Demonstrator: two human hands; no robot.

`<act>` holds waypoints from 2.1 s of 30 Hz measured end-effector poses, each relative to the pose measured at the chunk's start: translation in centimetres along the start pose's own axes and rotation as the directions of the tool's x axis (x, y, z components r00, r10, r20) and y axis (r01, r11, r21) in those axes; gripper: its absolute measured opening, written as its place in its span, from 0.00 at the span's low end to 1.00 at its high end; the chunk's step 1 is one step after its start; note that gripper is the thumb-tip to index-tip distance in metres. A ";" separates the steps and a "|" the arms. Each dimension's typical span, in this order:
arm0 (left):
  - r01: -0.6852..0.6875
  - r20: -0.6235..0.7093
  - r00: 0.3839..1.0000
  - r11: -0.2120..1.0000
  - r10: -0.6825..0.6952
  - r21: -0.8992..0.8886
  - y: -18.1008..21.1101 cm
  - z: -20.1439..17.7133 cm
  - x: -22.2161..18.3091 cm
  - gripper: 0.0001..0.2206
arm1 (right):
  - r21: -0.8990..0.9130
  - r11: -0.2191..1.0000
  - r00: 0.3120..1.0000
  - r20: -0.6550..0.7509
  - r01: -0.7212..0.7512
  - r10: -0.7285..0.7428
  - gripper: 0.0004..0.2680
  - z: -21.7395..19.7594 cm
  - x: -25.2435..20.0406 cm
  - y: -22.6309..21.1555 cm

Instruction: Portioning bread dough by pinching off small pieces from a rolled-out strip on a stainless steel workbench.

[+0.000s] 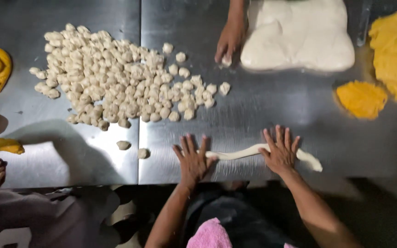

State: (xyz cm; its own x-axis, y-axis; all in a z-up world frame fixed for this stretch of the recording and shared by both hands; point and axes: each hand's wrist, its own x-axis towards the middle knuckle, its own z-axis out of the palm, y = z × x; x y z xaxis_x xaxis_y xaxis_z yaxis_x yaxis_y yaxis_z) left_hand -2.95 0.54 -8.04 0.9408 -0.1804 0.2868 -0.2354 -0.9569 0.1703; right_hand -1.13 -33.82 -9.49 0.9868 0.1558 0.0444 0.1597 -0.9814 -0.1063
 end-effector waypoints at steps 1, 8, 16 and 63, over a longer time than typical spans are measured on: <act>0.010 -0.012 1.000 1.000 -0.010 0.006 -0.4 0.0 2.8 0.39 | 0.000 1.000 1.000 -0.009 0.015 -0.015 0.27 0.0 2.7 0.9; 0.245 -0.010 0.969 0.970 -0.245 0.006 -2.9 3.4 10.1 0.38 | 0.053 0.983 0.984 0.004 -0.176 0.176 0.34 2.5 11.6 5.4; 0.203 0.200 0.958 0.979 -0.204 0.028 2.7 -0.7 -4.5 0.35 | 0.139 0.990 1.000 -0.012 0.010 -0.008 0.31 1.0 -2.8 4.4; 0.072 0.165 0.955 0.343 0.248 -0.936 6.9 -13.5 9.0 0.13 | 0.979 0.121 0.958 -0.131 0.166 -0.254 0.09 -20.3 3.8 -9.6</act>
State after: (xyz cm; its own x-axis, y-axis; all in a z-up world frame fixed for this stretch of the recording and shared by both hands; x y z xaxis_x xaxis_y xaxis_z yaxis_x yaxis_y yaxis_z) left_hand 0.59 -4.57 8.43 0.8798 -0.4473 0.1607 -0.2410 -0.1283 0.9620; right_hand 0.50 -26.08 11.83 0.9016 0.3838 0.1994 0.2091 0.0167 -0.9777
